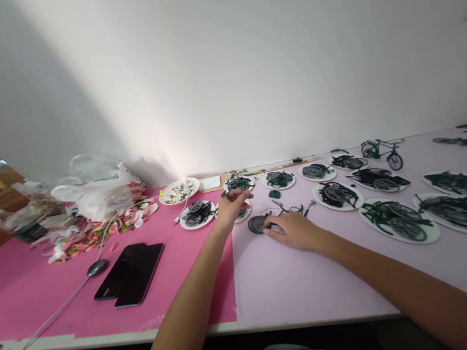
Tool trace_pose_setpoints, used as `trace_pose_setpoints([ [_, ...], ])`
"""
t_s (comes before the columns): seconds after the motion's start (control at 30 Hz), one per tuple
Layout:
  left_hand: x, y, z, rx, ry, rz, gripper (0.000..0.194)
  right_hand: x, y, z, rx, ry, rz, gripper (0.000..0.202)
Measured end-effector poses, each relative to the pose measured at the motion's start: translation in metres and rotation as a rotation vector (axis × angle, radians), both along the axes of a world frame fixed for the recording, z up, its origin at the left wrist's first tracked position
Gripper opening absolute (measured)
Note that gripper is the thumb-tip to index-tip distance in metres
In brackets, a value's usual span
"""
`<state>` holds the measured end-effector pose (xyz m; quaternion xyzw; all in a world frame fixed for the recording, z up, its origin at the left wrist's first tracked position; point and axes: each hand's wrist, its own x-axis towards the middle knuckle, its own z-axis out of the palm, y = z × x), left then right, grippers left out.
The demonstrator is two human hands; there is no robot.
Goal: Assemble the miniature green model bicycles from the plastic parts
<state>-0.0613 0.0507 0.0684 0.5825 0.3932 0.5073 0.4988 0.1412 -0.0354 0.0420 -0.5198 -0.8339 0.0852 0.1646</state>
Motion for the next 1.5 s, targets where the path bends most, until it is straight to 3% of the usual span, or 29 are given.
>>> trace_pose_setpoints([
  [0.5, 0.008, -0.017, 0.004, -0.016, 0.068, 0.009, 0.034, 0.034, 0.015, 0.011, -0.063, 0.074, -0.257, 0.049],
  [0.63, 0.01, -0.021, 0.005, -0.011, 0.102, -0.008, 0.032, 0.034, 0.016, 0.005, -0.069, 0.028, -0.245, 0.067],
  [0.87, 0.012, -0.025, 0.006, 0.002, 0.109, -0.047, 0.032, 0.033, 0.017, -0.001, -0.094, 0.076, -0.225, 0.071],
  [1.0, 0.013, -0.027, 0.008, -0.001, 0.119, -0.051, 0.029, 0.032, 0.017, -0.002, -0.127, 0.171, -0.216, 0.069],
  [1.33, 0.013, -0.026, 0.006, -0.024, 0.075, -0.06, 0.027, 0.033, 0.019, -0.004, -0.092, 0.31, -0.136, 0.039],
  [1.5, 0.012, -0.024, 0.003, -0.024, 0.069, -0.09, 0.03, 0.033, 0.024, -0.004, -0.026, 0.54, -0.163, 0.045],
])
